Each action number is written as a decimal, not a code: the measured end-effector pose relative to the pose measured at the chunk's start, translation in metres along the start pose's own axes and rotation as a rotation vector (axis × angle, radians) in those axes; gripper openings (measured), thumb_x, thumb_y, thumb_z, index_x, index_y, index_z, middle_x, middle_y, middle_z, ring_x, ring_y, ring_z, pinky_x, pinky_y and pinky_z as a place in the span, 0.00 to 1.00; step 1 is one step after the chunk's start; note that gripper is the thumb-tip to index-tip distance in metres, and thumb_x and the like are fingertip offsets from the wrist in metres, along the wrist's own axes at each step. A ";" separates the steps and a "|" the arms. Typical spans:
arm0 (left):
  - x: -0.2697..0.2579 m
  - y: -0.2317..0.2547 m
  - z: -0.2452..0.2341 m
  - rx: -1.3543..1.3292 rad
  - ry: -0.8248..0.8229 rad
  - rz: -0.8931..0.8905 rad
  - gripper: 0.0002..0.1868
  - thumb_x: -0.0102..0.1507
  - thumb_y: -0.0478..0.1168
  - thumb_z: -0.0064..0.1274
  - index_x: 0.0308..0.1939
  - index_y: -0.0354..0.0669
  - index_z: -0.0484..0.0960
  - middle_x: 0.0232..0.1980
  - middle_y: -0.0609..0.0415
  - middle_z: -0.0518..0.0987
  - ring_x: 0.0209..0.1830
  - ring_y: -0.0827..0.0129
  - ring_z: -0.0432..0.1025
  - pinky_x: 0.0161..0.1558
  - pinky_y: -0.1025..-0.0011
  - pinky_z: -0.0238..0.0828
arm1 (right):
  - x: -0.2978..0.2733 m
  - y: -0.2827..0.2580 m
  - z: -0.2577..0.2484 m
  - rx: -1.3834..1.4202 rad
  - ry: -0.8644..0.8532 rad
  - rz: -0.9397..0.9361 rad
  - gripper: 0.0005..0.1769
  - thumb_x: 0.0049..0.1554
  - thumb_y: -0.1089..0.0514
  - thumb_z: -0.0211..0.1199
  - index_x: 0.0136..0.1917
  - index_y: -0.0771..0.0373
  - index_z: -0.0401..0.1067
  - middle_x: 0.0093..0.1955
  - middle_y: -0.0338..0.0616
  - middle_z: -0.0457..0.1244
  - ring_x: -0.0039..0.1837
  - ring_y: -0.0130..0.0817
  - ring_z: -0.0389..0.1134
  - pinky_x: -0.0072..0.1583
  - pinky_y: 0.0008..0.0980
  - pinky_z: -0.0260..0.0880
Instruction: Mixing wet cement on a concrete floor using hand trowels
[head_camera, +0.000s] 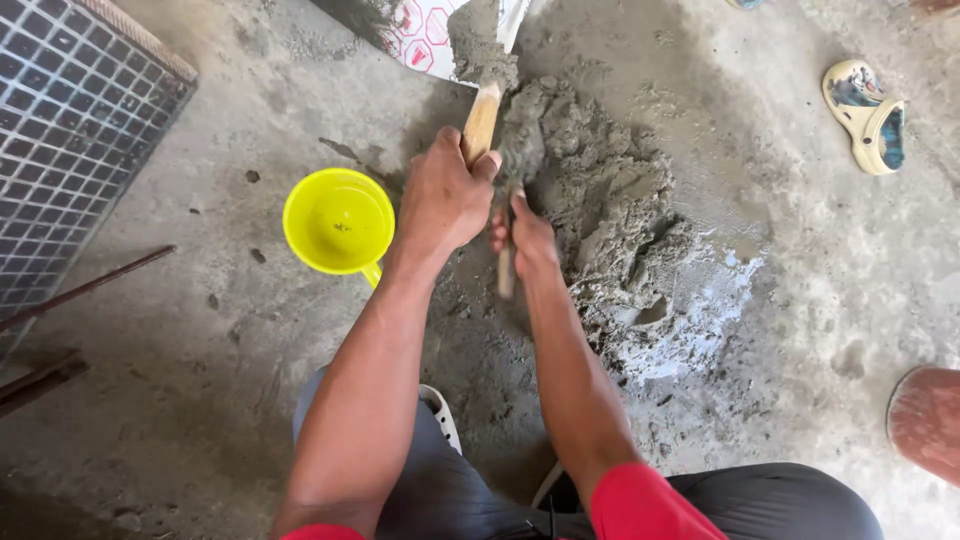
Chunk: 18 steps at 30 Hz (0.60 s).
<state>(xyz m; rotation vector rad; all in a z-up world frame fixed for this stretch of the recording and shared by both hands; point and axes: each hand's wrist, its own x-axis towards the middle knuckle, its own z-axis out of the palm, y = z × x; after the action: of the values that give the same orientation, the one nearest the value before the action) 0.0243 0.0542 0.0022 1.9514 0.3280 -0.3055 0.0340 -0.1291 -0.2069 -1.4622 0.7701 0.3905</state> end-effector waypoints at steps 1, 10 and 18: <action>-0.001 0.000 -0.001 0.018 -0.005 -0.010 0.17 0.63 0.50 0.49 0.43 0.38 0.73 0.34 0.34 0.81 0.40 0.38 0.80 0.39 0.46 0.73 | -0.022 -0.002 -0.011 0.153 -0.117 0.054 0.29 0.69 0.40 0.47 0.42 0.66 0.73 0.31 0.43 0.63 0.29 0.28 0.62 0.30 0.30 0.68; -0.008 -0.006 -0.015 0.023 -0.014 0.020 0.17 0.65 0.48 0.46 0.44 0.35 0.74 0.36 0.29 0.81 0.42 0.31 0.79 0.42 0.40 0.73 | -0.100 -0.006 -0.188 0.650 -0.463 0.091 0.18 0.71 0.41 0.45 0.51 0.58 0.61 0.32 0.22 0.53 0.25 0.11 0.52 0.23 0.13 0.55; -0.008 0.009 -0.012 -0.026 0.043 0.078 0.18 0.65 0.49 0.46 0.45 0.36 0.73 0.35 0.30 0.81 0.43 0.32 0.79 0.41 0.42 0.73 | -0.125 -0.017 -0.098 0.400 -0.551 0.078 0.24 0.67 0.31 0.46 0.44 0.51 0.58 0.29 0.21 0.44 0.22 0.13 0.45 0.20 0.20 0.53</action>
<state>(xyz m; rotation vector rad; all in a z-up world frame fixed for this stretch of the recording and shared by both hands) 0.0211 0.0617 0.0173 1.9415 0.2813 -0.2080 -0.0659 -0.1995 -0.1036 -0.8888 0.4251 0.6261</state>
